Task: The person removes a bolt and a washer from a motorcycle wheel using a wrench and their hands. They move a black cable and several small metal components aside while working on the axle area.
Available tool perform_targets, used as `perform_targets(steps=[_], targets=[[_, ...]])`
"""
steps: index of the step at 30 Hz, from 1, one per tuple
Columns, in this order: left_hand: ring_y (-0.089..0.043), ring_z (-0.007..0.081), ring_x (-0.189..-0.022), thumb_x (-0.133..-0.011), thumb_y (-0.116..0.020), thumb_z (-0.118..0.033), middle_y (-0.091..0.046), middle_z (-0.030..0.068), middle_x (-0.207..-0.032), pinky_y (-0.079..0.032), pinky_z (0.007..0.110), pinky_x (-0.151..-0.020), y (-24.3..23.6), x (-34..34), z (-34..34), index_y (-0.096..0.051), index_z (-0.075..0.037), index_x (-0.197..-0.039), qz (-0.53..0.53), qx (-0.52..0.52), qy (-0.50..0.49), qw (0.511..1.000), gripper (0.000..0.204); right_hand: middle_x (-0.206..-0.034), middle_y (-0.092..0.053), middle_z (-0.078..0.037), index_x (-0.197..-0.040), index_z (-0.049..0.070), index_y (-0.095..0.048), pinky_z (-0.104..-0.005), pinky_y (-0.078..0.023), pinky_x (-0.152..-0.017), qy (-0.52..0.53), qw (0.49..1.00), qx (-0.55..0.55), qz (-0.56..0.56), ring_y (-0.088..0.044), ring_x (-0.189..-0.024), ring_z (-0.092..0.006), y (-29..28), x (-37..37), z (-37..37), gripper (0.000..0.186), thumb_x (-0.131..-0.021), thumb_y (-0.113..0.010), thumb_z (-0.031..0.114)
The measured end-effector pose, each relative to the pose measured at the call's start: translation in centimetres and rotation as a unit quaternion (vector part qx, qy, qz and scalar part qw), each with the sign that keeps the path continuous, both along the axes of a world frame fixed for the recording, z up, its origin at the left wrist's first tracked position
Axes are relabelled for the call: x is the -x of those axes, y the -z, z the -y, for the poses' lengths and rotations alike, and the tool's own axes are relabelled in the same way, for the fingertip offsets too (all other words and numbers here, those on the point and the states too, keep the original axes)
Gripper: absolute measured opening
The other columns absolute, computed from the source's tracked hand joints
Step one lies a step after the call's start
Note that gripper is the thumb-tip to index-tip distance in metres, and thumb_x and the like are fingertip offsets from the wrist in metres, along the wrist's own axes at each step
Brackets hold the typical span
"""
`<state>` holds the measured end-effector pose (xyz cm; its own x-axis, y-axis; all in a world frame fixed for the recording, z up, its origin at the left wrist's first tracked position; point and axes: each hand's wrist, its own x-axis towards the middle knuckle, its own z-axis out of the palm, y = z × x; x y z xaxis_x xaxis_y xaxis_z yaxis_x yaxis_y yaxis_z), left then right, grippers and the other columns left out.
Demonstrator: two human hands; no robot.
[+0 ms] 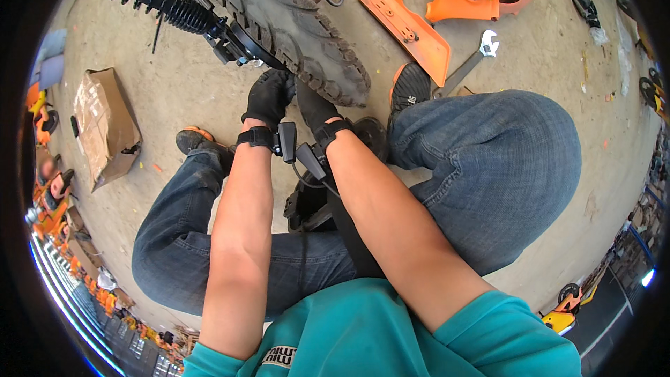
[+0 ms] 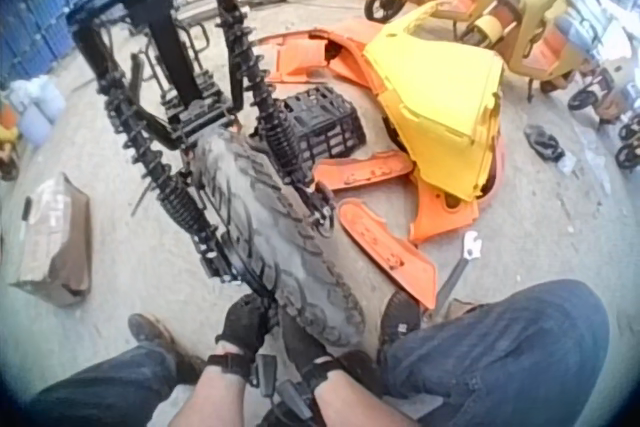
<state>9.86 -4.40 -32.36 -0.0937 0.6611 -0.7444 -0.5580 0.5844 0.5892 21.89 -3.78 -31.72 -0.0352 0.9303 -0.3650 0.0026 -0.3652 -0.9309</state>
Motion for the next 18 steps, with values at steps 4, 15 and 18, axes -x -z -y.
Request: perform_targets(steps=[4, 15, 18], targets=[[-0.061, 0.0146, -0.082, -0.090, -0.053, -0.012, -0.064, 0.0053, -0.091, -0.051, 0.026, -0.071, 0.9, -0.5, 0.2, -0.059, -0.003, -0.102, -0.113, -0.127, 0.115, 0.979, 0.016, -0.107, -0.062, -0.011, -0.116, -0.001, -0.057, -0.0276, -0.041, -0.085, 0.047, 0.997, -0.043, 0.041, -0.055, -0.095, -0.0164, 2.5, -0.4, 0.0, 0.032, -0.089, -0.047, 0.014], [-0.059, 0.0322, -0.100, -0.074, -0.064, -0.008, -0.063, 0.0149, -0.105, -0.048, 0.036, -0.087, 3.3, 1.5, 0.7, -0.061, -0.007, -0.107, -0.381, -0.321, 0.266, 0.825, 0.033, -0.102, -0.064, -0.011, -0.116, 0.002, -0.058, -0.0276, -0.043, -0.081, -0.030, 0.995, -0.040, 0.090, -0.056, -0.090, -0.0159, 1.5, -0.6, 0.3, 0.032, -0.087, -0.048, 0.013], [-0.060, 0.0308, -0.097, -0.076, -0.064, -0.010, -0.063, 0.0143, -0.104, -0.048, 0.035, -0.085, 3.2, 1.7, 0.4, -0.061, -0.006, -0.106, -0.373, -0.331, 0.269, 0.824, 0.031, -0.107, -0.062, -0.008, -0.117, 0.001, -0.057, -0.0262, -0.043, -0.081, -0.038, 0.997, 0.060, 0.035, -0.055, -0.092, -0.0142, 2.0, -0.6, 0.5, 0.033, -0.085, -0.049, 0.007]])
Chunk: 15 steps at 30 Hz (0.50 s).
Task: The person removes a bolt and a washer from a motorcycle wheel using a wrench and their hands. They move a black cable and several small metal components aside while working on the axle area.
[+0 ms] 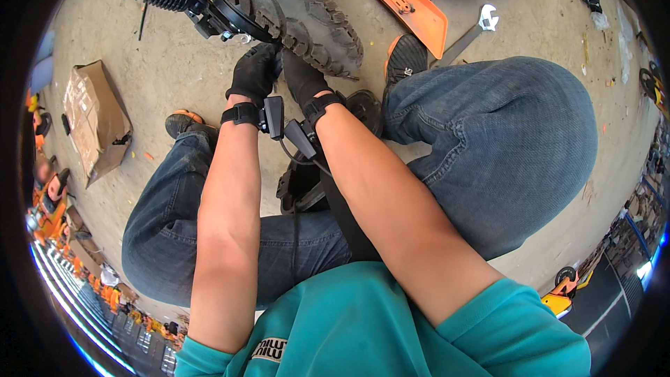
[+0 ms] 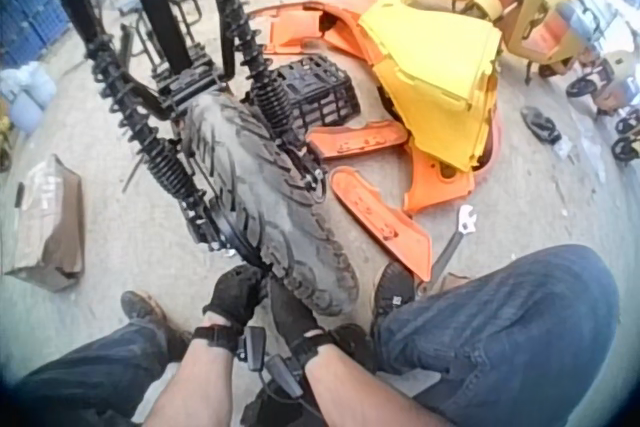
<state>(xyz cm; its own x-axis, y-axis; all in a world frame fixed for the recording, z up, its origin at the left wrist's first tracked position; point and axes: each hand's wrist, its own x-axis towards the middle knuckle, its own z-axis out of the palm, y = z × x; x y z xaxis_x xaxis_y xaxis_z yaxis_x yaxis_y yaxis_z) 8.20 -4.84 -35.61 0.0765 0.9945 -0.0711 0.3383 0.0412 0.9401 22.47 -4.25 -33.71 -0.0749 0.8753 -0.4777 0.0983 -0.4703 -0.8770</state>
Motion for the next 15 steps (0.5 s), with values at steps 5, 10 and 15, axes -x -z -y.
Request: perform_targets(steps=[5, 10, 15], targets=[[-0.061, 0.0164, -0.072, -0.083, -0.062, -0.014, -0.065, 0.0056, -0.086, -0.050, 0.027, -0.064, -4.2, -2.3, -1.2, -0.063, -0.005, -0.099, 0.310, 0.338, -0.233, 0.858, 0.018, -0.110, -0.061, -0.007, -0.117, 0.000, -0.057, -0.0256, -0.043, -0.084, 0.061, 0.996, -0.064, -0.029, -0.054, -0.095, -0.0133, 1.2, 0.7, -0.2, 0.034, -0.084, -0.049, 0.005], [-0.051, 0.0079, -0.056, -0.087, -0.058, -0.016, -0.059, -0.0014, -0.070, -0.040, 0.022, -0.051, -5.3, -3.0, -1.1, -0.063, -0.005, -0.090, 0.240, 0.302, -0.226, 0.894, 0.013, -0.112, -0.061, -0.010, -0.115, -0.001, -0.057, -0.0276, -0.042, -0.087, 0.080, 0.987, -0.133, 0.032, -0.055, -0.098, -0.0168, 1.3, 1.5, -0.1, 0.034, -0.083, -0.050, 0.005], [-0.050, 0.0075, -0.056, -0.089, -0.056, -0.018, -0.058, -0.0016, -0.070, -0.040, 0.022, -0.052, -5.8, -3.2, -1.2, -0.063, -0.006, -0.088, 0.242, 0.310, -0.216, 0.894, 0.014, -0.116, -0.060, -0.013, -0.115, -0.003, -0.057, -0.0292, -0.041, -0.090, -0.001, 0.995, -0.078, 0.065, -0.054, -0.104, -0.0196, -0.9, 0.4, -0.4, 0.035, -0.082, -0.050, 0.006]])
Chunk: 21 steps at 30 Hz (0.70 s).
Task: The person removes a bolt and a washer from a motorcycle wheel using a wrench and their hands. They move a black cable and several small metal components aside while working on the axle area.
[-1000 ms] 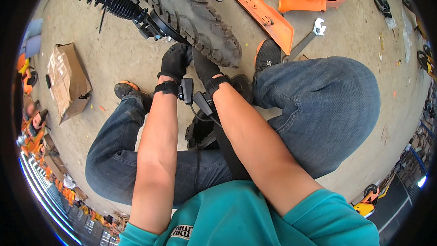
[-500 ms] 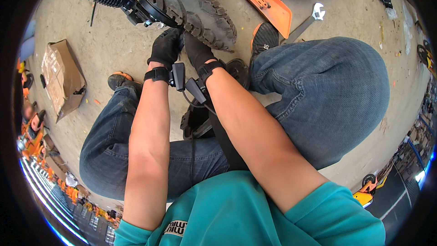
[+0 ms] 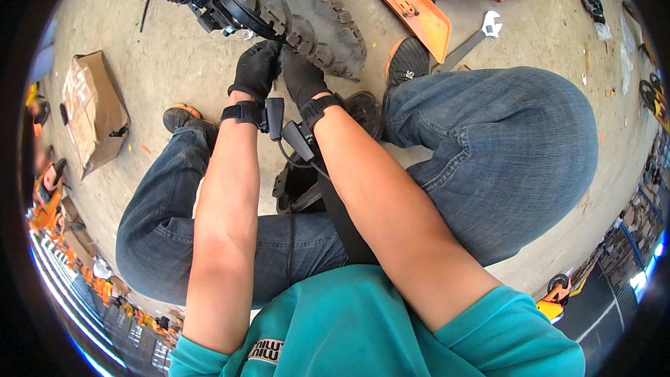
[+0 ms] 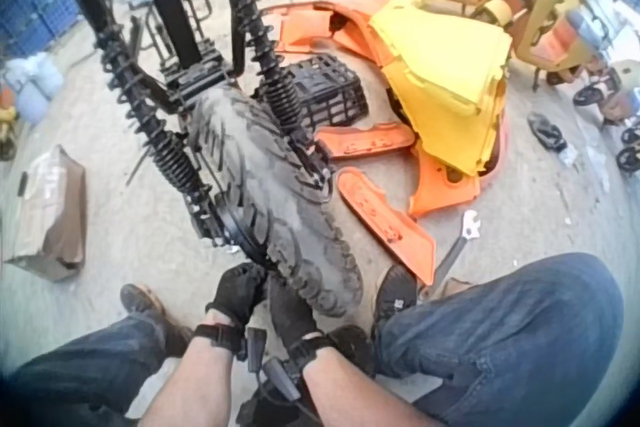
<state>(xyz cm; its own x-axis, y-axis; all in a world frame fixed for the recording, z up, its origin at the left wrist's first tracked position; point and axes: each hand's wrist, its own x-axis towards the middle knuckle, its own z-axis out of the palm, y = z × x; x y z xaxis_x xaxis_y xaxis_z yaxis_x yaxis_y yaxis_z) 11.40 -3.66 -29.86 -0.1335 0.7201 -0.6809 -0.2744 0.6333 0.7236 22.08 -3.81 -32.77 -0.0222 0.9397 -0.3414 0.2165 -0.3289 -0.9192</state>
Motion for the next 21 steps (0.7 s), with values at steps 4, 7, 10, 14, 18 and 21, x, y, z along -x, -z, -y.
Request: perform_targets(steps=[4, 7, 10, 14, 18, 21], targets=[[-0.055, 0.0085, -0.060, -0.089, -0.056, -0.018, -0.061, 0.0002, -0.075, -0.044, 0.022, -0.056, 2.2, 1.0, 0.8, -0.063, -0.006, -0.090, -0.114, -0.226, 0.069, 0.965, 0.014, -0.117, -0.059, -0.014, -0.117, -0.004, -0.055, -0.0291, -0.040, -0.092, -0.020, 0.999, 0.036, -0.008, -0.053, -0.106, -0.0192, -1.2, -0.1, 0.2, 0.037, -0.082, -0.049, 0.005], [-0.057, 0.0092, -0.064, -0.088, -0.057, -0.016, -0.062, 0.0012, -0.078, -0.046, 0.022, -0.058, 0.0, 0.2, 0.0, -0.063, -0.005, -0.091, 0.057, 0.011, -0.024, 0.998, 0.013, -0.118, -0.058, -0.013, -0.119, -0.004, -0.054, -0.0287, -0.039, -0.093, 0.005, 0.996, 0.085, -0.037, -0.053, -0.107, -0.0189, -0.1, -0.2, 0.2, 0.038, -0.082, -0.050, 0.005], [-0.057, 0.0095, -0.063, -0.087, -0.058, -0.013, -0.062, 0.0013, -0.077, -0.046, 0.021, -0.057, 0.9, 0.6, -0.3, -0.063, -0.004, -0.091, 0.060, 0.006, -0.017, 0.998, 0.011, -0.117, -0.057, -0.011, -0.120, -0.003, -0.054, -0.0274, -0.041, -0.090, 0.041, 0.999, -0.001, -0.025, -0.053, -0.105, -0.0179, 0.5, 0.1, 0.4, 0.038, -0.083, -0.049, 0.004], [-0.056, 0.0100, -0.062, -0.086, -0.058, -0.012, -0.062, 0.0022, -0.077, -0.046, 0.022, -0.056, 0.4, 0.1, -0.3, -0.062, -0.003, -0.089, 0.058, -0.015, -0.034, 0.998, 0.010, -0.115, -0.057, -0.009, -0.121, -0.001, -0.054, -0.0263, -0.043, -0.086, 0.067, 0.989, 0.068, -0.117, -0.054, -0.101, -0.0159, 1.6, 0.1, 0.1, 0.037, -0.084, -0.049, 0.003], [-0.056, 0.0106, -0.061, -0.085, -0.059, -0.009, -0.062, 0.0034, -0.075, -0.045, 0.023, -0.055, 0.9, 0.4, -0.3, -0.062, -0.002, -0.087, 0.061, -0.021, -0.039, 0.997, 0.009, -0.113, -0.057, -0.008, -0.121, -0.001, -0.054, -0.0265, -0.044, -0.083, 0.058, 0.989, 0.066, -0.120, -0.054, -0.098, -0.0145, 2.0, 0.3, 0.3, 0.037, -0.085, -0.049, 0.002], [-0.056, 0.0110, -0.060, -0.083, -0.059, -0.008, -0.062, 0.0040, -0.072, -0.045, 0.023, -0.056, 0.4, 0.6, -0.5, -0.062, -0.001, -0.085, 0.015, -0.027, 0.005, 1.000, 0.007, -0.112, -0.057, -0.008, -0.121, -0.001, -0.054, -0.0270, -0.046, -0.083, 0.035, 0.990, 0.079, -0.112, -0.055, -0.096, -0.0145, 2.0, 0.1, 0.4, 0.037, -0.084, -0.049, 0.002]])
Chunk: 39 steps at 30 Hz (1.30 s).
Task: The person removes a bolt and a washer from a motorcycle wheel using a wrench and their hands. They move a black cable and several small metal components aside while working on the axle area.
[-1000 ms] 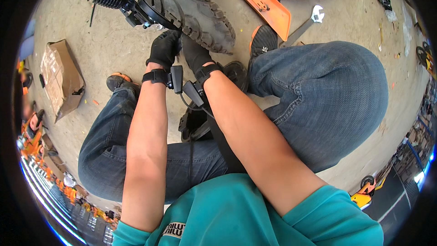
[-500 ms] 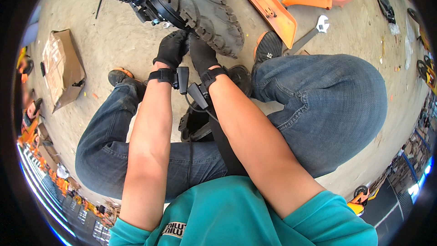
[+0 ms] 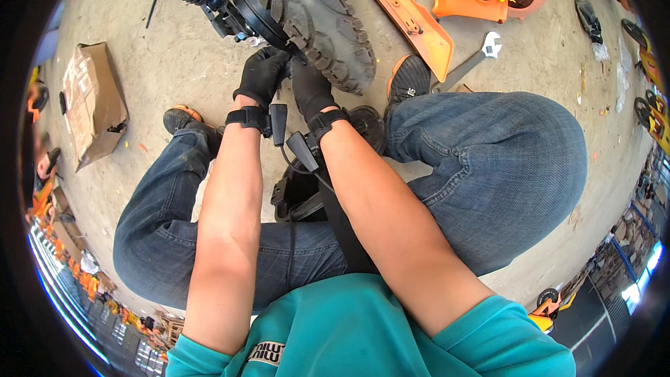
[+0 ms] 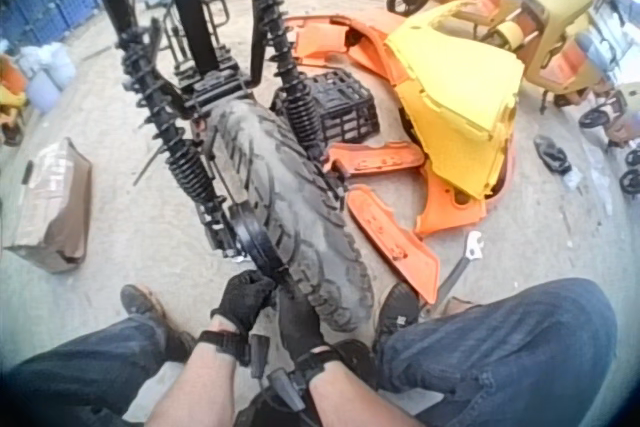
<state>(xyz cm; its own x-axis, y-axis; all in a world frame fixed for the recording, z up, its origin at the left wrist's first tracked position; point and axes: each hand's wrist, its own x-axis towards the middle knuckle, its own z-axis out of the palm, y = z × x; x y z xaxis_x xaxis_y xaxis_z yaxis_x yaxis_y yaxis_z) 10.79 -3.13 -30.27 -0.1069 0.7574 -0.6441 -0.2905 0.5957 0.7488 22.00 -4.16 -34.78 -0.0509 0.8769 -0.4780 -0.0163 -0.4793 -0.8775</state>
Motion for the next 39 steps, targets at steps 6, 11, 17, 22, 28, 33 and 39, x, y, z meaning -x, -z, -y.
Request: perform_targets(steps=[6, 11, 17, 22, 28, 33, 39], targets=[[-0.055, 0.0104, -0.060, -0.082, -0.060, -0.008, -0.062, 0.0035, -0.073, -0.044, 0.023, -0.056, -0.2, -0.1, -0.3, -0.063, -0.001, -0.083, -0.072, 0.004, 0.016, 0.997, 0.007, -0.112, -0.057, -0.008, -0.120, -0.003, -0.053, -0.0269, -0.046, -0.082, 0.033, 0.999, 0.010, -0.023, -0.055, -0.096, -0.0151, -1.0, 0.3, 0.1, 0.037, -0.084, -0.049, 0.002], [-0.058, 0.0144, -0.061, -0.081, -0.060, -0.004, -0.063, 0.0070, -0.073, -0.049, 0.026, -0.057, -0.4, -0.3, -0.2, -0.063, 0.002, -0.085, -0.008, 0.001, -0.039, 0.999, 0.008, -0.114, -0.057, -0.009, -0.119, -0.003, -0.054, -0.0271, -0.044, -0.086, 0.072, 0.995, -0.066, -0.026, -0.054, -0.100, -0.0154, -0.9, 0.7, 0.0, 0.035, -0.084, -0.049, 0.004], [-0.058, 0.0115, -0.065, -0.081, -0.059, -0.006, -0.064, 0.0034, -0.077, -0.047, 0.023, -0.061, 0.5, -0.2, 0.8, -0.064, -0.002, -0.090, -0.051, -0.077, -0.001, 0.996, 0.011, -0.112, -0.058, -0.023, -0.107, -0.002, -0.056, -0.0427, -0.041, -0.091, -0.028, 0.985, -0.128, 0.108, -0.054, -0.104, -0.0371, -1.2, 0.0, 0.0, 0.036, -0.089, -0.044, 0.026], [-0.060, 0.0138, -0.066, -0.083, -0.057, -0.006, -0.064, 0.0053, -0.080, -0.050, 0.026, -0.062, 0.0, -0.3, 0.1, -0.063, -0.001, -0.094, 0.016, 0.034, -0.042, 0.998, 0.013, -0.106, -0.060, -0.019, -0.105, 0.001, -0.058, -0.0398, -0.044, -0.082, -0.073, 0.986, -0.049, 0.141, -0.056, -0.095, -0.0311, -1.4, -0.3, 0.0, 0.030, -0.091, -0.041, 0.021], [-0.058, 0.0122, -0.065, -0.085, -0.056, -0.009, -0.064, 0.0038, -0.079, -0.048, 0.025, -0.060, 0.0, -0.6, 0.0, -0.063, -0.002, -0.091, 0.011, 0.041, -0.036, 0.998, 0.012, -0.114, -0.058, -0.020, -0.111, -0.002, -0.055, -0.0387, -0.038, -0.094, 0.019, 0.999, -0.033, -0.014, -0.051, -0.109, -0.0355, -1.5, 0.0, 0.0, 0.040, -0.092, -0.040, 0.030], [-0.056, 0.0109, -0.066, -0.084, -0.056, -0.011, -0.063, 0.0023, -0.079, -0.046, 0.023, -0.061, -0.1, -0.4, 0.2, -0.064, -0.002, -0.090, -0.035, 0.022, -0.014, 0.999, 0.013, -0.117, -0.057, -0.019, -0.113, -0.003, -0.054, -0.0371, -0.037, -0.094, 0.016, 0.999, -0.049, -0.018, -0.050, -0.111, -0.0344, -1.3, 0.3, 0.5, 0.038, -0.092, -0.042, 0.026], [-0.056, 0.0110, -0.066, -0.084, -0.056, -0.010, -0.062, 0.0022, -0.079, -0.046, 0.023, -0.061, 0.6, -0.5, 0.1, -0.064, -0.002, -0.091, -0.039, 0.008, -0.017, 0.999, 0.013, -0.119, -0.055, -0.020, -0.114, -0.002, -0.053, -0.0378, -0.037, -0.095, 0.009, 0.999, -0.044, -0.014, -0.049, -0.111, -0.0351, -0.3, 0.1, 0.1, 0.037, -0.090, -0.044, 0.024]])
